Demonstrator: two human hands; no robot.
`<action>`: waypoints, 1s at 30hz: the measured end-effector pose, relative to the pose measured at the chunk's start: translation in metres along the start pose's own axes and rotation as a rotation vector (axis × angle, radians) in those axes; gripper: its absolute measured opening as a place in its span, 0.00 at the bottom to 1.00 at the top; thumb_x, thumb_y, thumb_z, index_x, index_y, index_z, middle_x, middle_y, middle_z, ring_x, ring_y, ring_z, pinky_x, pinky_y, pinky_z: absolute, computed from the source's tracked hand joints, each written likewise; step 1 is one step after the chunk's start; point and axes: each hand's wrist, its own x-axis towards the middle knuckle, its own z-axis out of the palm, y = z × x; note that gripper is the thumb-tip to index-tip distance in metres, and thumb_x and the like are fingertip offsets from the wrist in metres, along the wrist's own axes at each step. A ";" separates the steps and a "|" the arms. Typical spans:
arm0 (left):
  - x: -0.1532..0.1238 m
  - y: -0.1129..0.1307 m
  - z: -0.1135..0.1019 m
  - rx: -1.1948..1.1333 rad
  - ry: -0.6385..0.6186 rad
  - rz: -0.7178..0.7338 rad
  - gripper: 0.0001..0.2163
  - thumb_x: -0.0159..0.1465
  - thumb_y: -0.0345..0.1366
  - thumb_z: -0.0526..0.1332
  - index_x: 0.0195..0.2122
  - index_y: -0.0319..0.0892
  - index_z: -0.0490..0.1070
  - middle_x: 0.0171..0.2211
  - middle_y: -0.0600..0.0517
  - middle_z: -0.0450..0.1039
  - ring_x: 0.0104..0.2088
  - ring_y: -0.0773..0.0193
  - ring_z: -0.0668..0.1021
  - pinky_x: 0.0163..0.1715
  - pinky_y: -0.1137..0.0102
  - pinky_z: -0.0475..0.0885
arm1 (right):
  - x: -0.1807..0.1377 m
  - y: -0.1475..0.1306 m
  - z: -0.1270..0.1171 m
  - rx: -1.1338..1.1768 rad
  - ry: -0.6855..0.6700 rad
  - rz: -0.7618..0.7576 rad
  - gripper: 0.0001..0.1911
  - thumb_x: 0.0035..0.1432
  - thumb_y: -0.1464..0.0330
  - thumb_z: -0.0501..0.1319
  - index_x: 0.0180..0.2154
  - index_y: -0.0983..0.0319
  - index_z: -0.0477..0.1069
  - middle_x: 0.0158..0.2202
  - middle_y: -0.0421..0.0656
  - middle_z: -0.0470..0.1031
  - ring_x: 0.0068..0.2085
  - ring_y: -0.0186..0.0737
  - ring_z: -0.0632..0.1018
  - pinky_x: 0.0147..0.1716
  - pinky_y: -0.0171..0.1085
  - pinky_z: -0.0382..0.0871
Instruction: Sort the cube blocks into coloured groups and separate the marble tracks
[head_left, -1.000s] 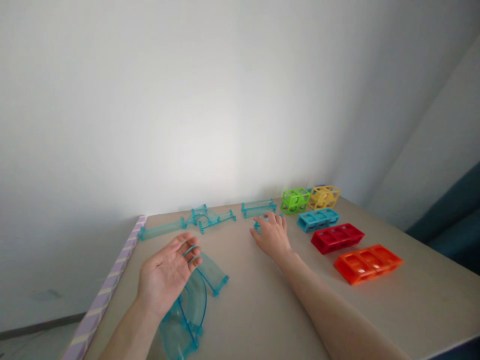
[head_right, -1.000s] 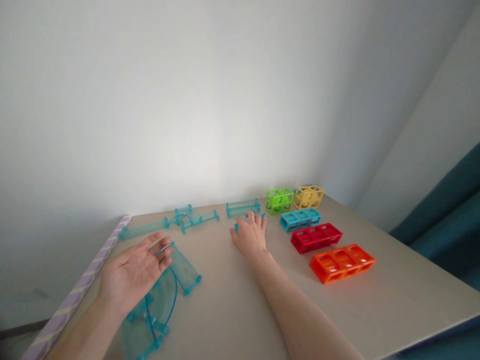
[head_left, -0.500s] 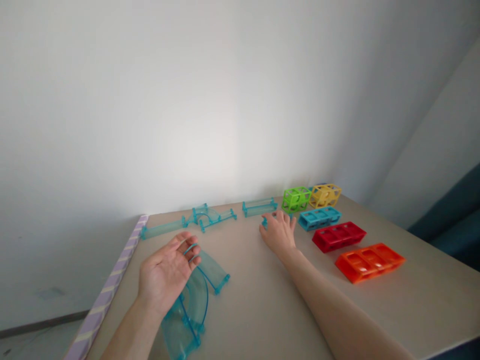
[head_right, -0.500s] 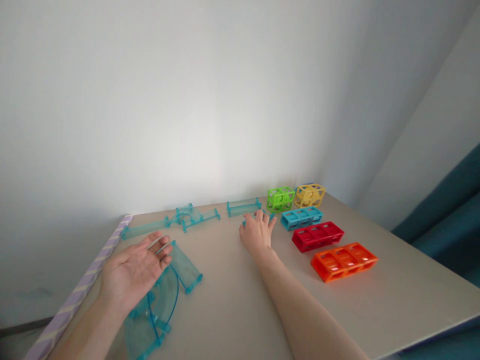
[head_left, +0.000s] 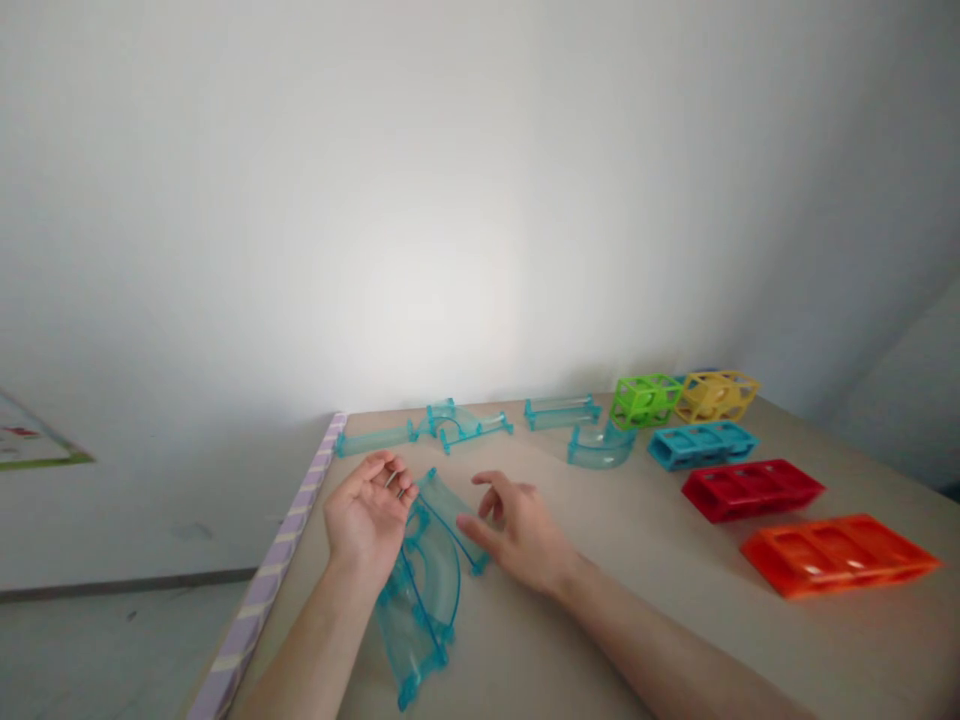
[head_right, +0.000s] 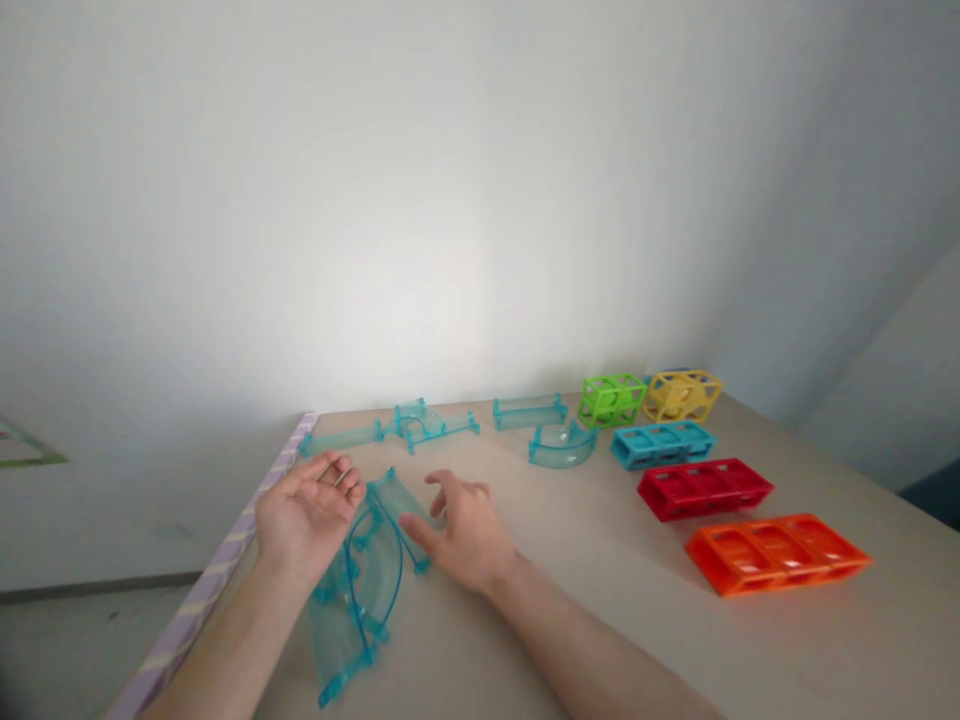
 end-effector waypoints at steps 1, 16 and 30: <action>0.001 0.000 0.000 0.001 0.015 0.004 0.03 0.49 0.30 0.62 0.26 0.39 0.70 0.24 0.53 0.69 0.22 0.69 0.71 0.23 0.73 0.68 | -0.002 -0.005 0.009 0.018 -0.049 0.019 0.22 0.57 0.58 0.61 0.51 0.62 0.68 0.29 0.41 0.76 0.34 0.41 0.75 0.42 0.42 0.65; -0.003 -0.007 0.002 0.228 0.033 0.179 0.03 0.50 0.32 0.63 0.23 0.40 0.69 0.20 0.56 0.67 0.20 0.70 0.68 0.19 0.75 0.62 | 0.000 0.006 0.008 0.088 -0.014 0.021 0.14 0.63 0.64 0.54 0.47 0.61 0.70 0.34 0.44 0.77 0.36 0.41 0.77 0.39 0.40 0.68; 0.016 -0.019 -0.025 1.820 -0.055 0.541 0.06 0.58 0.36 0.60 0.32 0.41 0.75 0.34 0.46 0.75 0.40 0.56 0.75 0.44 0.64 0.66 | -0.009 -0.017 -0.002 -0.127 -0.411 -0.520 0.19 0.55 0.72 0.60 0.50 0.57 0.68 0.55 0.48 0.68 0.61 0.49 0.63 0.62 0.59 0.43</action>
